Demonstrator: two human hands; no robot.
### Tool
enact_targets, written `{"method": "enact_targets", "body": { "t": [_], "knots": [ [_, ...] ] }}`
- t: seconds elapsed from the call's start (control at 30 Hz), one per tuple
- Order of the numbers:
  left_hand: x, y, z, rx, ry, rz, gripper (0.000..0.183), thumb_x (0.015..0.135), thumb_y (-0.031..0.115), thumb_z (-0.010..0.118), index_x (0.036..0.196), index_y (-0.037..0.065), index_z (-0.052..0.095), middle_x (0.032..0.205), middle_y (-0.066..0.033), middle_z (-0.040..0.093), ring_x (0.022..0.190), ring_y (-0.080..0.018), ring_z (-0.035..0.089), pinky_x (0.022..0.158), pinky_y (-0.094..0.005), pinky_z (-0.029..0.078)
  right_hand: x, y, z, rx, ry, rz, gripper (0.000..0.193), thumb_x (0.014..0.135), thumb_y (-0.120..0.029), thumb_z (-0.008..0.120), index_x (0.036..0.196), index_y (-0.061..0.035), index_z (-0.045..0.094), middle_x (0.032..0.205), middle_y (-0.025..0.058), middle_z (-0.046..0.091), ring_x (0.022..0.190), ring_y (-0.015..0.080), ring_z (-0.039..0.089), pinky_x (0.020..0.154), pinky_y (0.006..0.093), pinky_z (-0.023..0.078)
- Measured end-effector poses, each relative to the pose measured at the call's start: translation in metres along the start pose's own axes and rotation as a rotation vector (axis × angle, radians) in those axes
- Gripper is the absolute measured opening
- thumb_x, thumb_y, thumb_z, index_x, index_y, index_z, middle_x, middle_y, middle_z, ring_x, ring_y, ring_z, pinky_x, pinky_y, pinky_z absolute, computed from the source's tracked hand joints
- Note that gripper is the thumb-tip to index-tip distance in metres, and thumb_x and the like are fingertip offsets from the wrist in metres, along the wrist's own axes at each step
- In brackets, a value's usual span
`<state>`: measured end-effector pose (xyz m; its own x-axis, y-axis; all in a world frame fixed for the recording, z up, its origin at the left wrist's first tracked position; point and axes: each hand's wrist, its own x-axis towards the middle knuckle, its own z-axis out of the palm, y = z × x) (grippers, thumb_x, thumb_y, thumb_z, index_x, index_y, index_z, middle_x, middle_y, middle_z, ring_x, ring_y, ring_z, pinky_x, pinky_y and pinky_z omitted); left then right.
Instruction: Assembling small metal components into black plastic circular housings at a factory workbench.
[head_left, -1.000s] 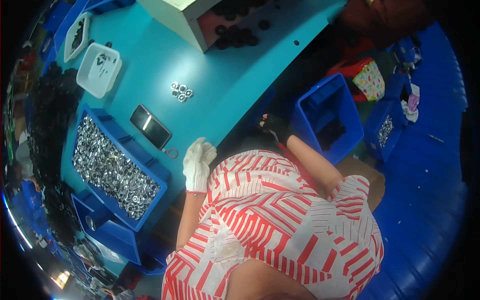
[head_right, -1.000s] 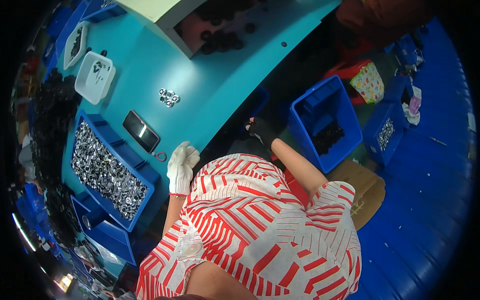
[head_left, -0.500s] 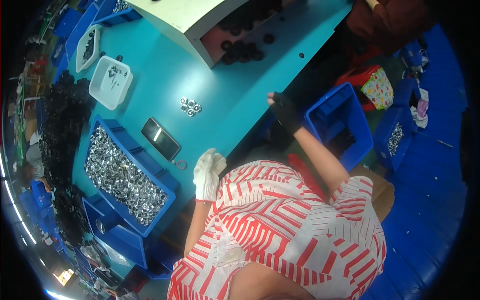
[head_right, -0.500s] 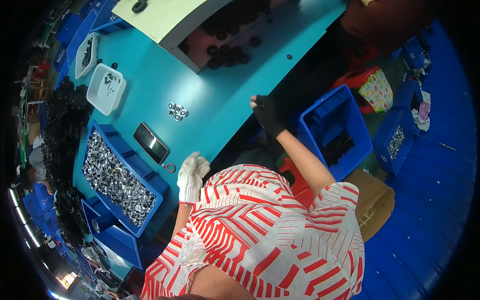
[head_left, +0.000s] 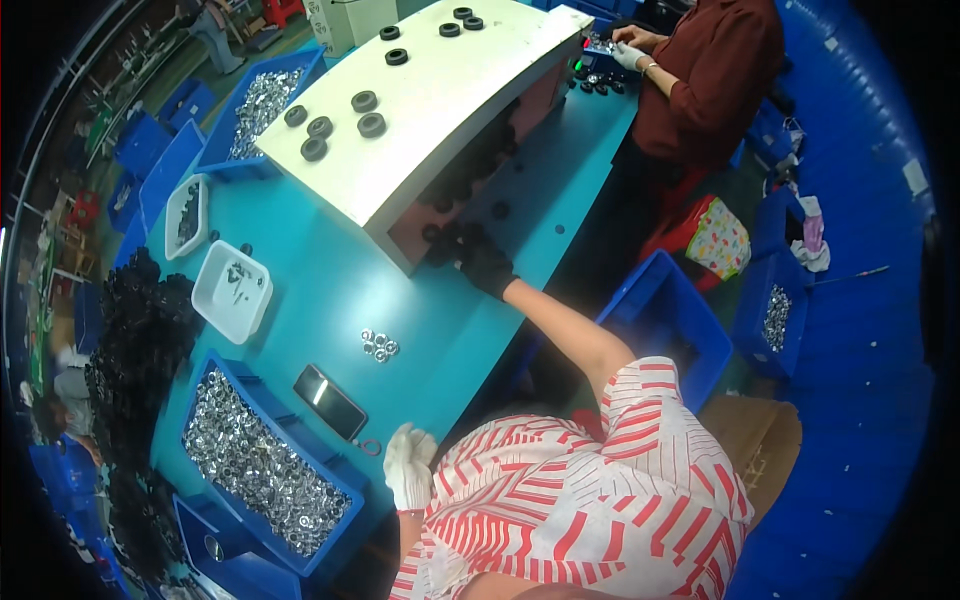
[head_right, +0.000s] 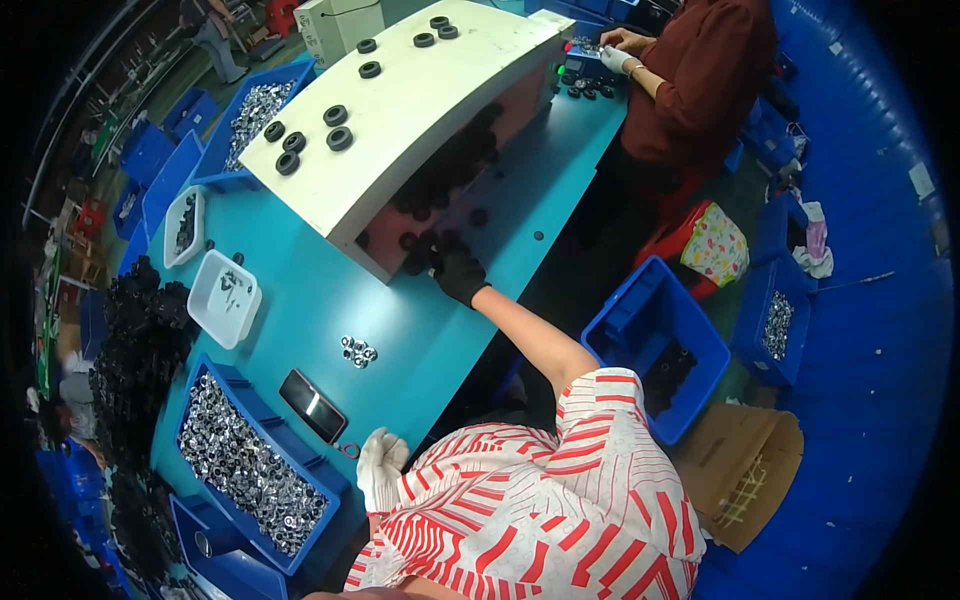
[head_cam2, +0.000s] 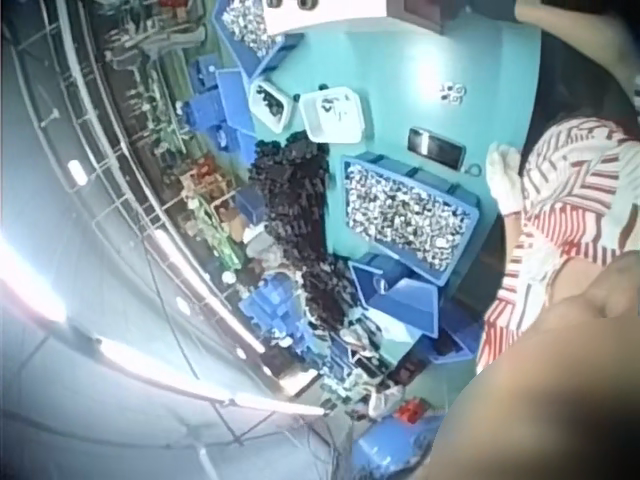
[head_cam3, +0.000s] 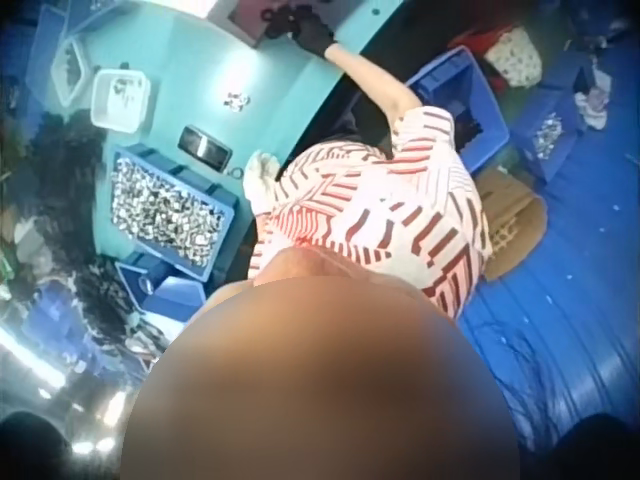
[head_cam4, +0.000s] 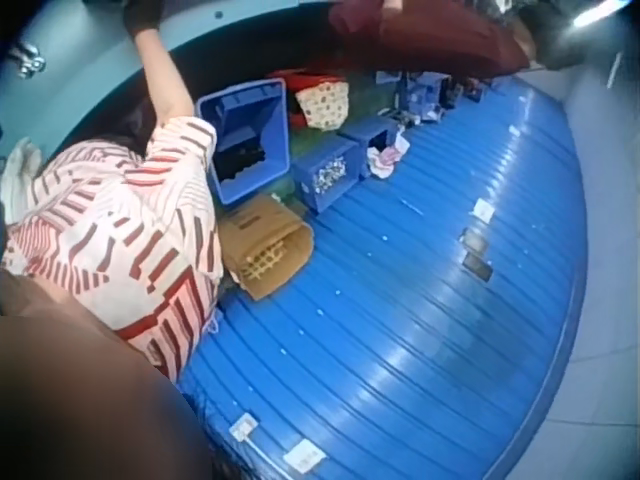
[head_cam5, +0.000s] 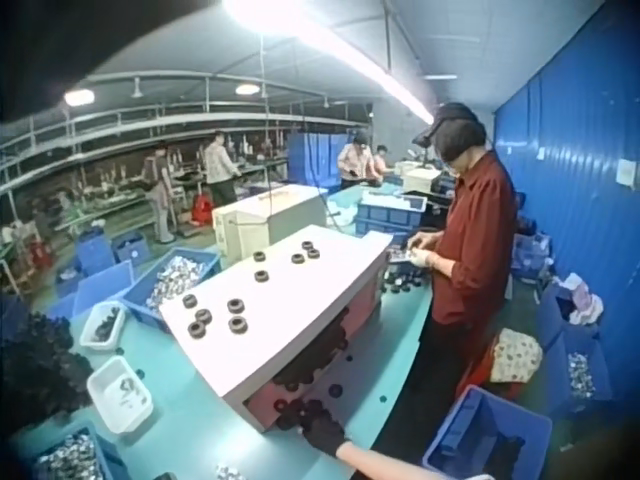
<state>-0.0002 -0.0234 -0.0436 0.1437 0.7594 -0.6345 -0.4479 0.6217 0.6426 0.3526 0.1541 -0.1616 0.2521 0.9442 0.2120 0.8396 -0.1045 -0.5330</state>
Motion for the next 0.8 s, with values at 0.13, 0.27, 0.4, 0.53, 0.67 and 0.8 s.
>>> {"method": "enact_targets", "body": {
  "t": [0.13,0.27,0.4,0.53,0.67,0.8],
  "knots": [
    [0.014,-0.002,-0.003,-0.016,-0.042,0.027,0.038,0.09,0.021,0.057,0.118,-0.002,0.049,0.098,-0.0149,0.057,0.087,-0.0255,0.058,0.077,-0.0364,0.05,-0.043,-0.05,-0.042,0.968,-0.333,0.418,0.038,0.077,-0.025,0.07,0.107,-0.0063,0.057,0.096,0.0076,0.061,0.081,0.0213,0.061,0.068,0.0348,0.052],
    [0.024,0.005,0.014,0.005,-0.151,0.049,0.033,0.09,0.02,0.057,0.116,0.001,0.052,0.099,-0.0134,0.059,0.085,-0.0234,0.059,0.077,-0.0353,0.051,-0.088,-0.096,-0.067,1.701,-0.691,0.498,0.038,0.09,-0.029,0.056,0.119,-0.0037,0.052,0.111,0.0122,0.06,0.08,0.0175,0.061,0.068,0.0288,0.052],
    [0.019,0.019,0.033,0.097,-0.137,-0.006,0.034,0.093,0.02,0.049,0.12,0.0,0.049,0.1,-0.0141,0.058,0.088,-0.025,0.061,0.078,-0.0352,0.052,-0.108,-0.123,-0.067,1.955,-0.871,0.453,0.043,0.091,-0.03,0.052,0.122,-0.0011,0.048,0.114,0.0151,0.058,0.084,0.0192,0.061,0.069,0.03,0.052],
    [0.017,0.017,0.022,0.062,-0.17,0.01,0.036,0.092,0.022,0.051,0.12,0.0,0.049,0.101,-0.0138,0.057,0.087,-0.0248,0.061,0.078,-0.0348,0.052,-0.125,-0.145,-0.075,1.988,-0.969,0.441,0.047,0.092,-0.032,0.052,0.127,-0.0008,0.045,0.115,0.0146,0.056,0.087,0.0193,0.059,0.072,0.0333,0.052],
    [0.012,0.013,0.008,-0.013,-0.179,0.015,0.037,0.092,0.022,0.052,0.121,0.0,0.048,0.101,-0.013,0.056,0.087,-0.0238,0.06,0.078,-0.0346,0.052,-0.133,-0.174,-0.093,1.66,-0.955,0.484,0.046,0.087,-0.027,0.06,0.125,-0.0026,0.048,0.116,0.0127,0.056,0.09,0.0185,0.058,0.078,0.0322,0.05],
    [0.004,0.017,0.006,-0.052,-0.165,0.064,0.039,0.09,0.021,0.055,0.12,-0.003,0.047,0.101,-0.0127,0.057,0.087,-0.0223,0.06,0.078,-0.0331,0.051,-0.147,-0.19,-0.085,0.895,-0.688,0.006,0.048,0.08,-0.014,0.068,0.124,-0.0052,0.05,0.115,0.0102,0.057,0.097,0.0189,0.058,0.083,0.0324,0.048]
  ]
}}
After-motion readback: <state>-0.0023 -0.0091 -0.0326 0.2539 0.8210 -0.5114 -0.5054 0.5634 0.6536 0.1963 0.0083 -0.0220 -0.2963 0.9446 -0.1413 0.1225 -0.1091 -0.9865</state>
